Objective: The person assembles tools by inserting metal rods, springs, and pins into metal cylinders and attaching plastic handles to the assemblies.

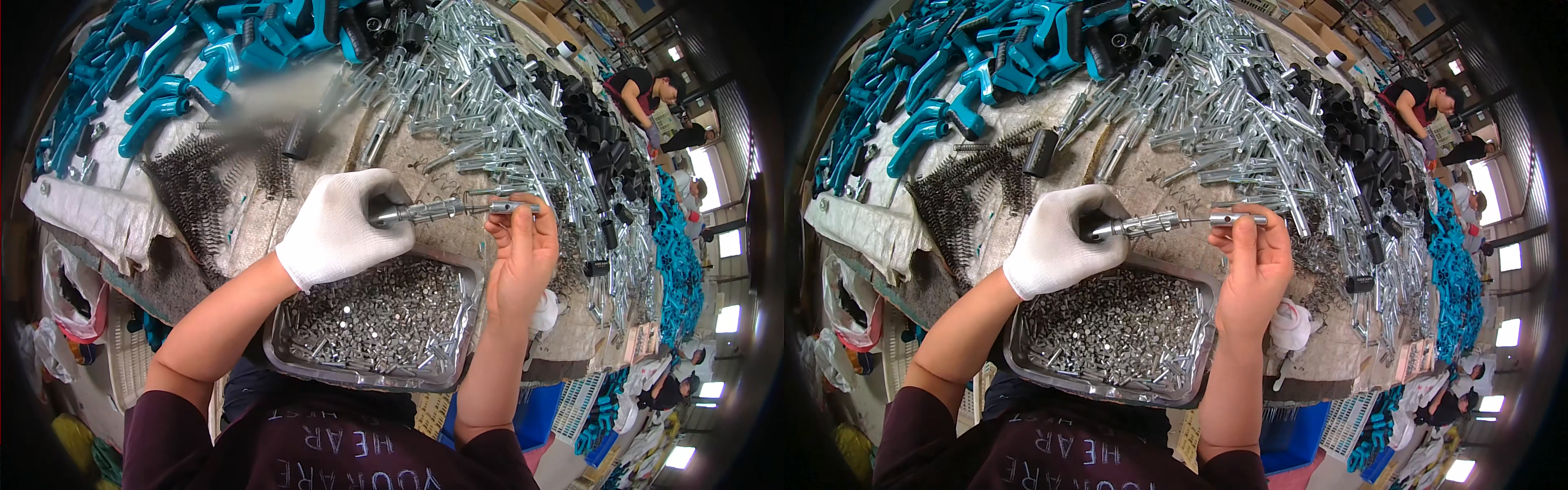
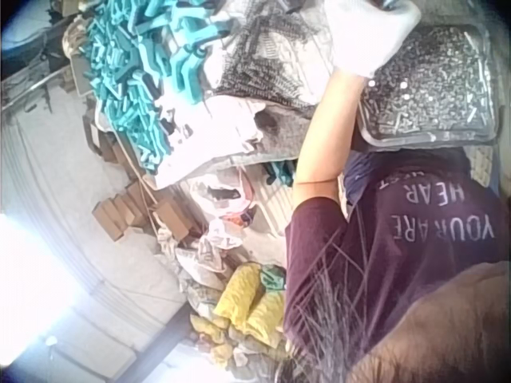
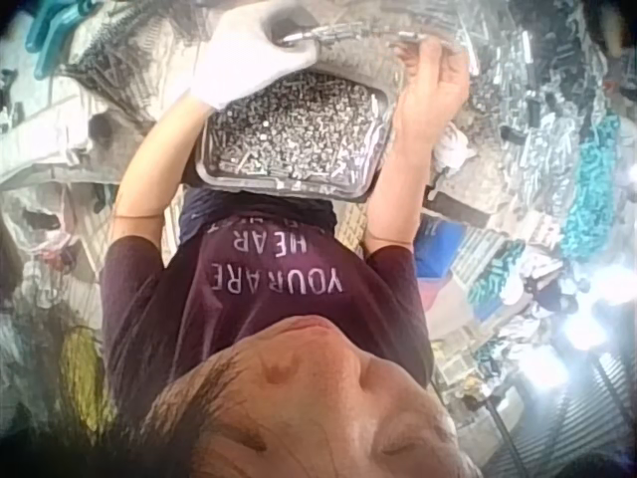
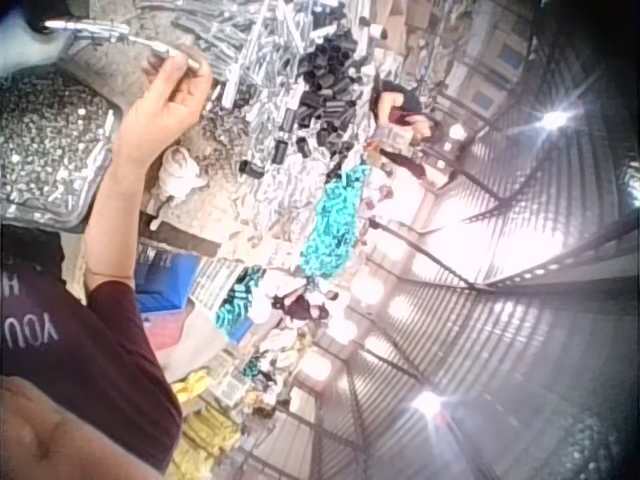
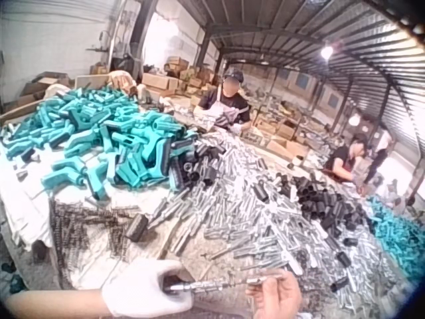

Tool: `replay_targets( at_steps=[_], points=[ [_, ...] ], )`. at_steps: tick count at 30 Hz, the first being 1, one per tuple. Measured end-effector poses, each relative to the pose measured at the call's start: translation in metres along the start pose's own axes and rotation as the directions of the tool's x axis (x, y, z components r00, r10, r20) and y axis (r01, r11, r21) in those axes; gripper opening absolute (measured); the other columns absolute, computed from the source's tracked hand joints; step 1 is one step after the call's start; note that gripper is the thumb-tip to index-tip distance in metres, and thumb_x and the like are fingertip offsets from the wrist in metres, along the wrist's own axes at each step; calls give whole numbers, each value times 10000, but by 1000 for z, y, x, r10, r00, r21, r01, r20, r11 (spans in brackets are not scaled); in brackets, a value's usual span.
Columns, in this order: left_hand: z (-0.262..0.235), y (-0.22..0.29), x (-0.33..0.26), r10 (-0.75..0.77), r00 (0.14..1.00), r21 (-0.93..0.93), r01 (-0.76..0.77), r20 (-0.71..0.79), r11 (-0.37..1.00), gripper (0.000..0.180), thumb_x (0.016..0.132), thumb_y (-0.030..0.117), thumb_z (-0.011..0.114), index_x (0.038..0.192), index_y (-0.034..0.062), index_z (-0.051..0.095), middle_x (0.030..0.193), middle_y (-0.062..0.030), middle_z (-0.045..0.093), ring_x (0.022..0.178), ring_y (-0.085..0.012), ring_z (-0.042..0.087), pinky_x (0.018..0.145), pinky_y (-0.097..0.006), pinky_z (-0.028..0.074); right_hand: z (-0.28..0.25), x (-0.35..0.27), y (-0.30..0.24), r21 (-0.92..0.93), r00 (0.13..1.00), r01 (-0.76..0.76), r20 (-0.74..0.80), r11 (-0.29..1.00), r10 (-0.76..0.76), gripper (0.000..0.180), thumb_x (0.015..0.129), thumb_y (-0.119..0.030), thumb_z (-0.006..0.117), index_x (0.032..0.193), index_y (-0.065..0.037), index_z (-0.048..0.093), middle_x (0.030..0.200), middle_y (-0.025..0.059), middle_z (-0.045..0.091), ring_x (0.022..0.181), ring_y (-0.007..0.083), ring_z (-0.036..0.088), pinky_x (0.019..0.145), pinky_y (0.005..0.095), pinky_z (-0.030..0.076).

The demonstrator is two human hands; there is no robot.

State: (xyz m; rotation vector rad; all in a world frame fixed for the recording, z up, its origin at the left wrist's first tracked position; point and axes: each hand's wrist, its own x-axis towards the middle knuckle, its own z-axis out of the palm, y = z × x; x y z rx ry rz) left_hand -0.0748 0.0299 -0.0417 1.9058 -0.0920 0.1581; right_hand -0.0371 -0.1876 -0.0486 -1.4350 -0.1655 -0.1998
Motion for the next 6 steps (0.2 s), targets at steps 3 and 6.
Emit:
replay_targets(
  at_steps=[3,6],
  points=[
    [-1,1,-1,-19,1000,-30,19,22,999,163,727,103,694,850,-2,678,704,-37,628,653,-59,552,629,-241,475,-10,2,3,293,975,-222,96,930,203,170,1014,-151,566,1133,-31,590,983,66,674,858,131,644,755,261,538],
    [-2,0,0,-40,998,-40,42,46,998,157,741,102,685,861,1,681,726,-35,636,679,-60,556,658,-236,478,-15,4,10,292,969,-242,125,925,214,181,1013,-166,571,1137,-35,591,1049,91,681,882,142,652,802,270,539]
  ],
)
